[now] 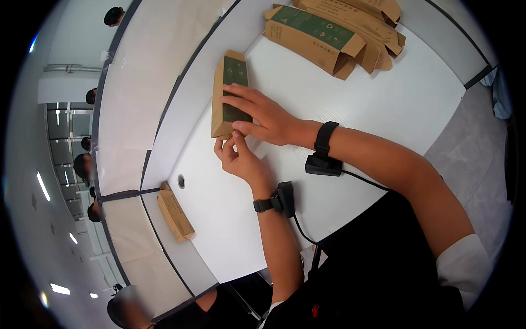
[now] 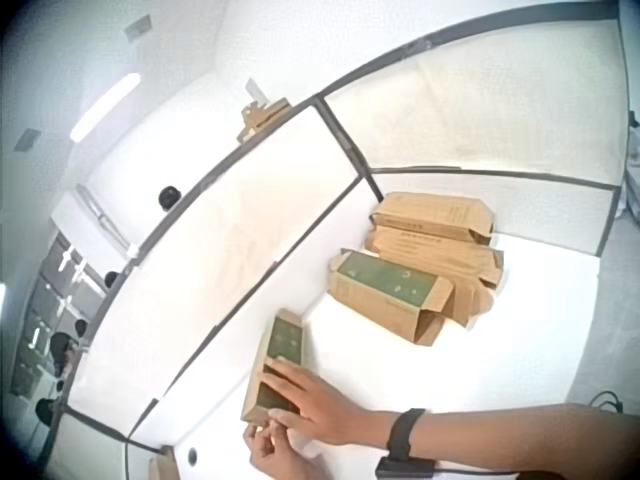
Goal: The person folds and assembles multiple small cardboard product boxes by hand on a white desk, placing the finished boxes to the side.
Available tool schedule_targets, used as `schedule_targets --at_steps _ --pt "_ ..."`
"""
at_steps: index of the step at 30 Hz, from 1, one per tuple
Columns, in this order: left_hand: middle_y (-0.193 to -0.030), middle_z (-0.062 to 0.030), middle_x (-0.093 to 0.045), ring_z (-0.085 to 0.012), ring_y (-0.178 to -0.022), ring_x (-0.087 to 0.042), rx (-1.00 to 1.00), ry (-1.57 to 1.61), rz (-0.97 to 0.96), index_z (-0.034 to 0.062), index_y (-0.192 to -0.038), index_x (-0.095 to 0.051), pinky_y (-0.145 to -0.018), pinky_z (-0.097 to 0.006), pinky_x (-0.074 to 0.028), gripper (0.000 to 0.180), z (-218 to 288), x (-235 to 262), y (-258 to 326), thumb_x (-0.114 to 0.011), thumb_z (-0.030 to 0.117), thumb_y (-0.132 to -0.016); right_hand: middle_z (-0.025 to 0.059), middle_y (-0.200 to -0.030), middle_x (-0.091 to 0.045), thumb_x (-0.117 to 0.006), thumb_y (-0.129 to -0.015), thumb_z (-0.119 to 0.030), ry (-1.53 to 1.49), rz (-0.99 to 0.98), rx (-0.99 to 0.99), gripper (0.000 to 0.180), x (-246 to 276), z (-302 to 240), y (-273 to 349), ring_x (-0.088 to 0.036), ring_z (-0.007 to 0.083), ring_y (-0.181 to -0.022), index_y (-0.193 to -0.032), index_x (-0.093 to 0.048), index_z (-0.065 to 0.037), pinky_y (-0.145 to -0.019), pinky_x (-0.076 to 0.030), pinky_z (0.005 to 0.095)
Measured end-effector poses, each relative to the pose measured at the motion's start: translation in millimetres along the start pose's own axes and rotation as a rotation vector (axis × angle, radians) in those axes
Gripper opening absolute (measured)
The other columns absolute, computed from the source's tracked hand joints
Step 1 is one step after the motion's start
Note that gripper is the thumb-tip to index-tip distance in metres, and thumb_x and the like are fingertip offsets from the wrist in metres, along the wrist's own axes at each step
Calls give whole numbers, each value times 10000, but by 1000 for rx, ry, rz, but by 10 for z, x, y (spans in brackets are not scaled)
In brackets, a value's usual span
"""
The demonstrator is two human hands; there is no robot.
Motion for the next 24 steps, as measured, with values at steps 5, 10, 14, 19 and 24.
schedule_targets --at_steps 5,10,14,19,24 --pt "-1291 -114 -553 -196 -1123 -622 -107 30 63 -27 -1107 -586 -974 -347 -549 195 -17 -6 4 -665 122 -1008 177 -1601 -362 -598 -1011 -306 3 74 -12 553 10 -20 0 -355 400 -1466 -1501 -465 -90 -1198 -335 485" --pt "-1385 -189 -474 -271 -1232 -557 -173 33 94 23 -1363 -357 -1036 -395 -542 521 -35 18 1 -687 68 -963 162 -1624 -313 -577 -1020 -279 55 91 -66 538 27 -47 14 -372 378 -1453 -1523 -479 -116 -1192 -342 472" --pt "-1565 -187 -268 -321 -1403 -384 -359 -156 -48 41 -1572 -212 -1115 -491 -433 947 7 30 35 -803 144 -840 165 -1547 -372 -562 -1029 -278 -210 -52 -178 510 60 -35 5 -454 345 -1391 -1504 -507 -102 -1120 -433 447" --pt "-1574 -211 -265 -397 -1457 -315 -425 -493 -81 49 -1519 -336 -1137 -513 -383 900 -39 -20 -43 -855 216 -802 172 -1545 -385 -527 -1036 -255 -253 -176 -154 466 -30 8 12 -471 342 -1368 -1473 -547 -96 -1089 -459 431" --pt "-1564 -255 -247 -409 -1468 -274 -473 -657 140 5 -1481 -367 -1133 -526 -387 785 8 129 -63 -795 202 -852 161 -1490 -449 -512 -1040 -207 -153 -73 -222 416 42 60 -6 -478 304 -1348 -1435 -573 -92 -1124 -403 408"
Point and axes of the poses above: each hand's wrist, its own y-axis away from the middle knuckle, its own x-axis out of the back of the hand, z = x × y, the point moved 2 cm from there along -y, towards the middle knuckle
